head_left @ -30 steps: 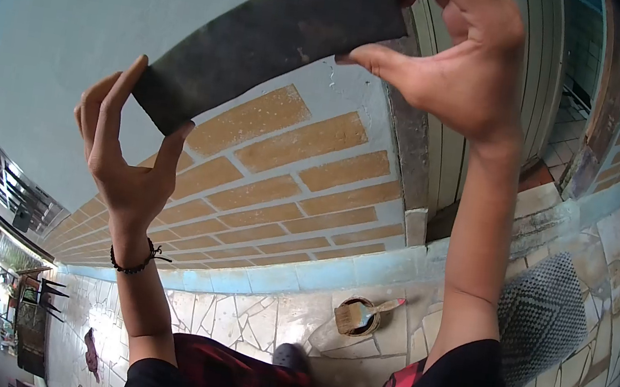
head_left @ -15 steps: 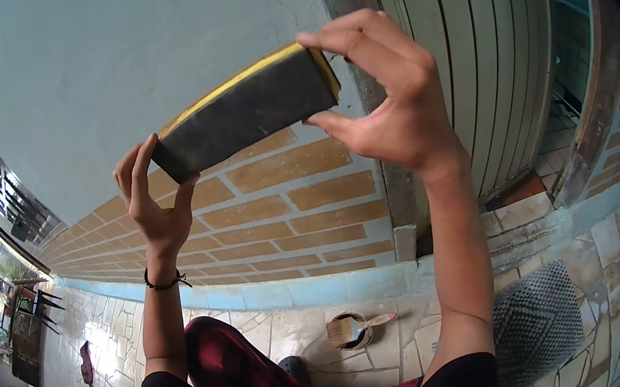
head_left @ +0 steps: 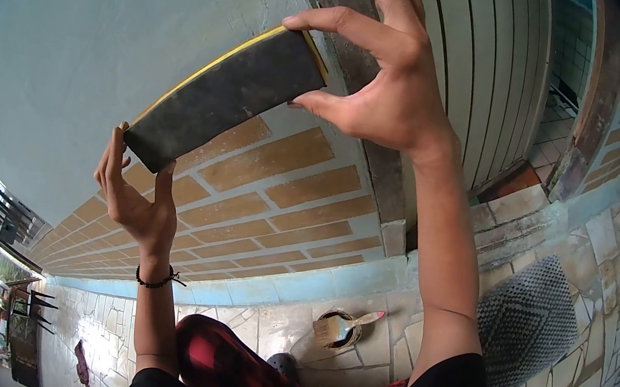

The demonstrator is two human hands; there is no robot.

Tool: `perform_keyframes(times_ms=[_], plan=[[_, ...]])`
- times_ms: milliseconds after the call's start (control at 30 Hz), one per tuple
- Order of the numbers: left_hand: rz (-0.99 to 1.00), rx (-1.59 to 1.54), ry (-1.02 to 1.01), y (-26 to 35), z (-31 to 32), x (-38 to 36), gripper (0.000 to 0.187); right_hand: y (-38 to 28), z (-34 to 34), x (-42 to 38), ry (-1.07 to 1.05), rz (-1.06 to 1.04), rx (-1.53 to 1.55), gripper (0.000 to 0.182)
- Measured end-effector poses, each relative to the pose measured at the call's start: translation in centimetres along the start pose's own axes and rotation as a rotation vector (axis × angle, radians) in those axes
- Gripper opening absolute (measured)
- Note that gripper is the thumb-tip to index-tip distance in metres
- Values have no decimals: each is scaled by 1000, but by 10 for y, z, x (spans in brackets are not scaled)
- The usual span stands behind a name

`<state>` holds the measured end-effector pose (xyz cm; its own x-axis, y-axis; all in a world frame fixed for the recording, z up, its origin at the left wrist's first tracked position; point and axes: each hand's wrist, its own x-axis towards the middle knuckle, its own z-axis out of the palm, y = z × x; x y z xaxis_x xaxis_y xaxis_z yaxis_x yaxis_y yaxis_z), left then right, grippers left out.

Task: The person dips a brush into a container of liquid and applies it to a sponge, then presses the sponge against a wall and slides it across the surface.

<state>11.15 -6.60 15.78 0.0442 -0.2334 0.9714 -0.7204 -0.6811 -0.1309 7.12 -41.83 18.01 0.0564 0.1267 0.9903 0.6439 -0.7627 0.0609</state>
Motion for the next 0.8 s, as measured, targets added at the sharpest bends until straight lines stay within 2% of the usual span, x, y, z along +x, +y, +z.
perform_keyframes(times_ms=[100,233,467,533,700,800], plan=[[15,42,5,3,-1,3,74,-1,10,-5,73,88,167,58],[12,47,14,5,5,4,74,4,13,-5,102,73,235,57],[-8,56,24,5,8,2,73,5,16,-5,80,62,216,57],[-11,39,30,6,8,3,78,4,14,-4,65,70,196,58],[-8,46,25,6,9,3,80,12,22,-4,152,-16,270,57],[-14,43,26,7,10,3,81,10,19,-3,128,2,257,57]])
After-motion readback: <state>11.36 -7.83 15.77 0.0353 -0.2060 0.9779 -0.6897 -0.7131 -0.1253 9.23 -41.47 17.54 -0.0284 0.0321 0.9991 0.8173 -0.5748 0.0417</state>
